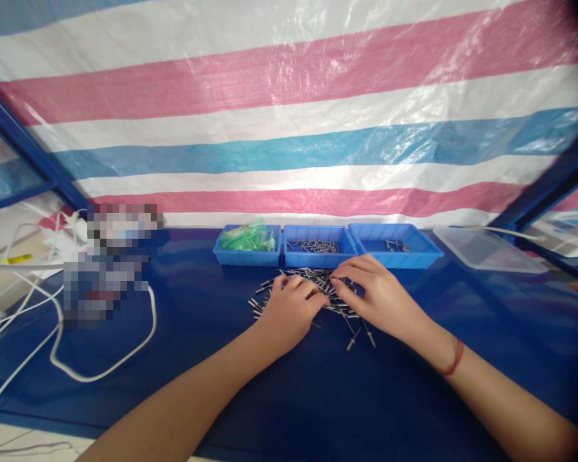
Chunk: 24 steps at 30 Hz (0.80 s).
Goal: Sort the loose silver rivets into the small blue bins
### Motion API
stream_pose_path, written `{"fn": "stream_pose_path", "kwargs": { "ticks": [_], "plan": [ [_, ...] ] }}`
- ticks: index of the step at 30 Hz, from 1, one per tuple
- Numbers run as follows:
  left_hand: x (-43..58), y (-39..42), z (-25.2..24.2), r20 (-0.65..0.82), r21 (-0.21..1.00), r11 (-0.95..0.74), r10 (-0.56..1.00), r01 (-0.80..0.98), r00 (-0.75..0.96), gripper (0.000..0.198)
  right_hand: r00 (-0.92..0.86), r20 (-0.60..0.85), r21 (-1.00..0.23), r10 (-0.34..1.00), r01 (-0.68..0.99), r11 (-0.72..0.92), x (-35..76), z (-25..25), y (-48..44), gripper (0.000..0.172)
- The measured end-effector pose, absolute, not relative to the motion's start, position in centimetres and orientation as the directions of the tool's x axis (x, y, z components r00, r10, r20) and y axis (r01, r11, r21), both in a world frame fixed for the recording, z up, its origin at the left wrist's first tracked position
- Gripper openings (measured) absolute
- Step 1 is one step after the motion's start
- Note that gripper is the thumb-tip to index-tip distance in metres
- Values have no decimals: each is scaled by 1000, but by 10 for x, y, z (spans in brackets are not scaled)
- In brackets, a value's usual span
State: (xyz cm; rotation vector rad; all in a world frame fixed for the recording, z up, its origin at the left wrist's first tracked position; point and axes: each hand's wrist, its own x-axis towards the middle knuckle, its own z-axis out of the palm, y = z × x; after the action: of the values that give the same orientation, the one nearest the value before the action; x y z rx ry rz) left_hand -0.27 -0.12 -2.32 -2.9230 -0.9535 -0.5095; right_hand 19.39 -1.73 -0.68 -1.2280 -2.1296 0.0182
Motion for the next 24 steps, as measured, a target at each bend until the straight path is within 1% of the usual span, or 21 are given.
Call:
{"fn": "stream_pose_path", "kwargs": {
  "ticks": [2, 4, 8, 11, 13, 15, 18, 24],
  "plan": [
    [-3, -1, -21, 331, 110, -801, 588, 589, 738, 16, -326, 533, -344, 781, 760, 551, 194, -8, -17, 15],
    [-3, 0, -18, 355, 178, -781, 619, 599, 701, 17, -323, 526, -370, 787, 747, 553, 194, -10, -17, 15],
    [-4, 2, -11, 407, 387, -718, 696, 579, 591, 19, -342, 477, -464, 809, 684, 563, 189, -15, -18, 18],
    [-3, 2, -9, 432, 539, -677, 733, 501, 526, 14, -369, 420, -558, 829, 615, 557, 182, -18, -20, 15],
    [-3, 0, -9, 432, 612, -649, 752, 451, 498, 13, -374, 386, -627, 843, 564, 537, 178, -19, -21, 15],
    [-2, -1, -11, 424, 664, -619, 773, 419, 472, 14, -360, 366, -685, 858, 520, 510, 175, -19, -22, 18],
    [0, -1, -13, 417, 718, -584, 796, 379, 439, 14, -329, 349, -734, 878, 487, 474, 174, -19, -22, 18],
    [2, -1, -12, 395, 769, -543, 819, 338, 417, 14, -311, 354, -759, 882, 455, 466, 174, -19, -22, 19]
  ]
}}
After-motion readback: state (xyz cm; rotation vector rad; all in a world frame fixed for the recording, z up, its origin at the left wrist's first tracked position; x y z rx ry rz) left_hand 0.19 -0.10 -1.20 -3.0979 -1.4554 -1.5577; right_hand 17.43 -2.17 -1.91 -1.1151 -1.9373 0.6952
